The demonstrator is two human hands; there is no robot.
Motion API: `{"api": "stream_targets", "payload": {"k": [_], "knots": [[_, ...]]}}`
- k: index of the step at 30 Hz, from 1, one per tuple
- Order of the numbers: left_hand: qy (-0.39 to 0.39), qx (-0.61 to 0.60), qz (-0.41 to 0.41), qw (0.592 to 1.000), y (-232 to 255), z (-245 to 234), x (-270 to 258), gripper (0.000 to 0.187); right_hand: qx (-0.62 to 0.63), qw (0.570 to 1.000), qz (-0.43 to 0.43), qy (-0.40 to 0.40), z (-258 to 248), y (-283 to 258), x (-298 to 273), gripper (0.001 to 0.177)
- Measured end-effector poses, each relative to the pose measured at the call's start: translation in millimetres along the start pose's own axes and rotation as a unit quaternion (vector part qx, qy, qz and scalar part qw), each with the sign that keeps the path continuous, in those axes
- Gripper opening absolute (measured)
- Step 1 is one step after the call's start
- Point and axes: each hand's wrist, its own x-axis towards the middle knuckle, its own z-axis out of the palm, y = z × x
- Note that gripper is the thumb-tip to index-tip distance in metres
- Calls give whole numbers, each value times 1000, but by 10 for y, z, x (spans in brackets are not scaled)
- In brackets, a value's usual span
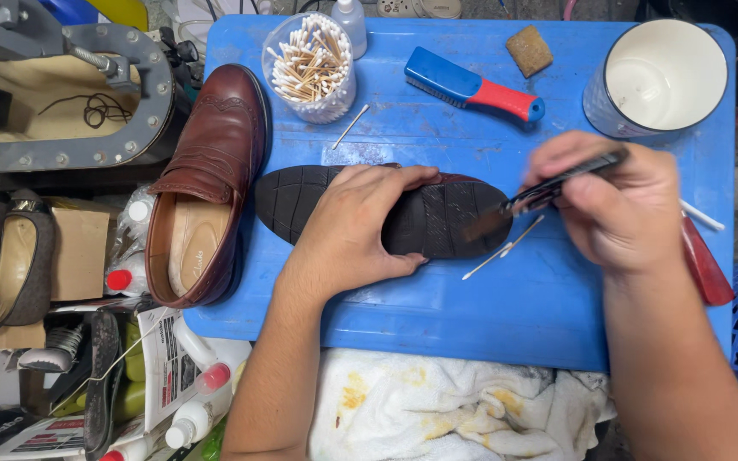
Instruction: The person cleans the sole of a brown leather shoe using cotton swabs and a small knife. They repeatedly wipe the sole with swabs and scrape the sole with the knife to remove debris.
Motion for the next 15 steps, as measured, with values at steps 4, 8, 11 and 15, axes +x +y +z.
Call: {"api": "stream_targets", "payload": {"k": [4,8,11,15], "knots": [[23,-19,22,999,-31,17,3,88,39,997,65,-29,210,124,161,31],[23,-9,16,1000,-47,28,11,85,-37,998,35,-28,269,219,251,44],[21,-9,11,1000,-46,29,6,85,45,997,67,16,293,295,314,45],[21,-15,13,1000,-51,26,9,83,150,983,109,5,319,254,470,22]]}}
